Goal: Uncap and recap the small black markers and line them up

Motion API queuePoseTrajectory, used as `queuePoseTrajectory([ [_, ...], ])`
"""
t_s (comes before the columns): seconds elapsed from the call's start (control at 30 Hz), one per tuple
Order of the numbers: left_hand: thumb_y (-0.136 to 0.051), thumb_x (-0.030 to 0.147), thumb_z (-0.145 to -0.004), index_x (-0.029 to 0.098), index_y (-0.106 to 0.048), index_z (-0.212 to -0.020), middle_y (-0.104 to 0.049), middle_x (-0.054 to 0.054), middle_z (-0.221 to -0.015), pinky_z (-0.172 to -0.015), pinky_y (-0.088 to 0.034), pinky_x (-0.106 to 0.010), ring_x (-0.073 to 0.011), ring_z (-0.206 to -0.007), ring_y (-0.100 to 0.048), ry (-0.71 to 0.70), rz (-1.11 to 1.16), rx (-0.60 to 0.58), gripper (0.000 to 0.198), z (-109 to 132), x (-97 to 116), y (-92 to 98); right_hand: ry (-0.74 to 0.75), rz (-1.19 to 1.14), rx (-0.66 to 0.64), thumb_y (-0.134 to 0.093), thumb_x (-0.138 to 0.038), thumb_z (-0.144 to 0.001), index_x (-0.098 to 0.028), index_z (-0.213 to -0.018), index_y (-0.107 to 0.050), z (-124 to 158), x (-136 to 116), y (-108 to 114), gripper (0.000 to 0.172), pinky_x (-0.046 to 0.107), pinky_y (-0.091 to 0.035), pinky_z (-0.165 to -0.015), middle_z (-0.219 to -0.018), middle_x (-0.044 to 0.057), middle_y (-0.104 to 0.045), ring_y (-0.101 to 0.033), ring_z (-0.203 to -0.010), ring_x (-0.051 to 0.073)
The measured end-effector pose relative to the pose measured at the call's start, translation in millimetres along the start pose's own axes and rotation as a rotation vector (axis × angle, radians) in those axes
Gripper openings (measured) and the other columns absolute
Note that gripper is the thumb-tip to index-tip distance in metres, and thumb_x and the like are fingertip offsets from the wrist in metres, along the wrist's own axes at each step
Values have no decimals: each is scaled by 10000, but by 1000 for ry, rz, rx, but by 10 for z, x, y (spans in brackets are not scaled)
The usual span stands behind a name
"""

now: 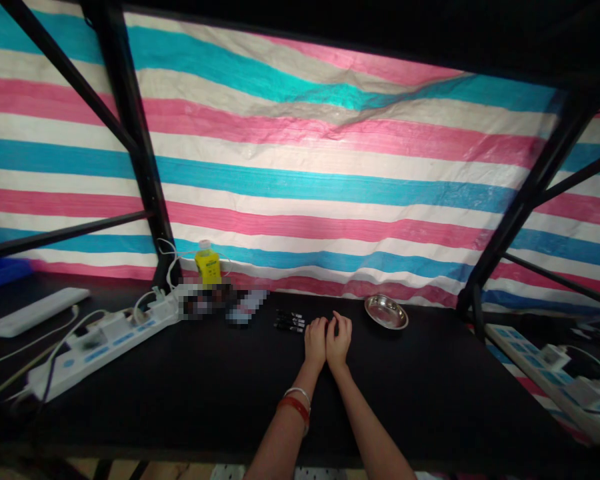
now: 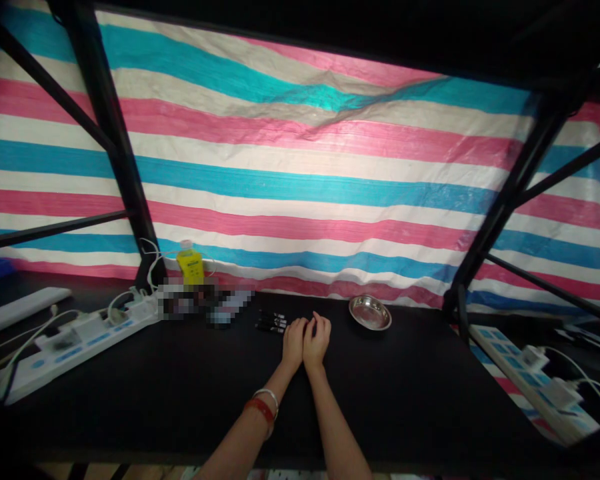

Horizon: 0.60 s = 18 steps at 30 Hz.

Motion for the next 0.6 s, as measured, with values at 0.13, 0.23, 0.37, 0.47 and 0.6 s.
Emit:
queuePoseTrajectory([
  [0.13, -392, 183, -855, 223, -575, -979, -589, -58, -958, -851, -389, -328, -208, -947, -520, 9, -40, 55, 224, 12, 5, 27, -20, 8, 58, -513, -422, -771, -166, -879, -647, -49, 88, 46, 308, 305, -421, -791, -910, 94, -594, -559, -870, 199],
  [0.23, -388, 143, -843, 189, -522, -1118, -542, -91, -1156, -941, -341, -375, -230, -1106, -456, -19, -78, 112, 310, 40, 67, 26, -117, 18, 185, -493, -478, -763, -164, -808, -618, -107, 258, 139, 340, 286, -424, -739, -823, 74, -609, -558, -768, 181],
  [0.37, -387, 109, -835, 184, -486, -1196, -489, -108, -1275, -986, -301, -392, -237, -1200, -400, -108, -154, 171, 382, 77, 169, 3, -199, 38, 207, -487, -501, -761, -164, -773, -592, -198, 418, 127, 354, 272, -418, -649, -695, 41, -611, -541, -650, 165],
  [0.47, -387, 120, -842, 190, -512, -1159, -534, -96, -1206, -966, -315, -389, -228, -1150, -444, -37, -132, 217, 348, 69, 112, 47, -196, 35, 56, -570, -460, -735, -170, -730, -610, -268, 421, -46, 292, 260, -433, -637, -678, 25, -630, -562, -645, 160],
  [0.6, -364, 142, -856, 206, -564, -1050, -575, -70, -1094, -941, -316, -384, -212, -1074, -480, 79, -58, 248, 286, 49, -8, 121, -214, 63, -88, -570, -391, -816, -155, -882, -621, -241, 375, -307, 251, 293, -481, -691, -883, 36, -642, -596, -767, 159],
])
Point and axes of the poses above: each hand's wrist, its own z-axis away from the middle knuckle, its own y-axis out of the back of the hand, x = y × z, the point moved 7 cm from there along -z, towards the middle knuckle
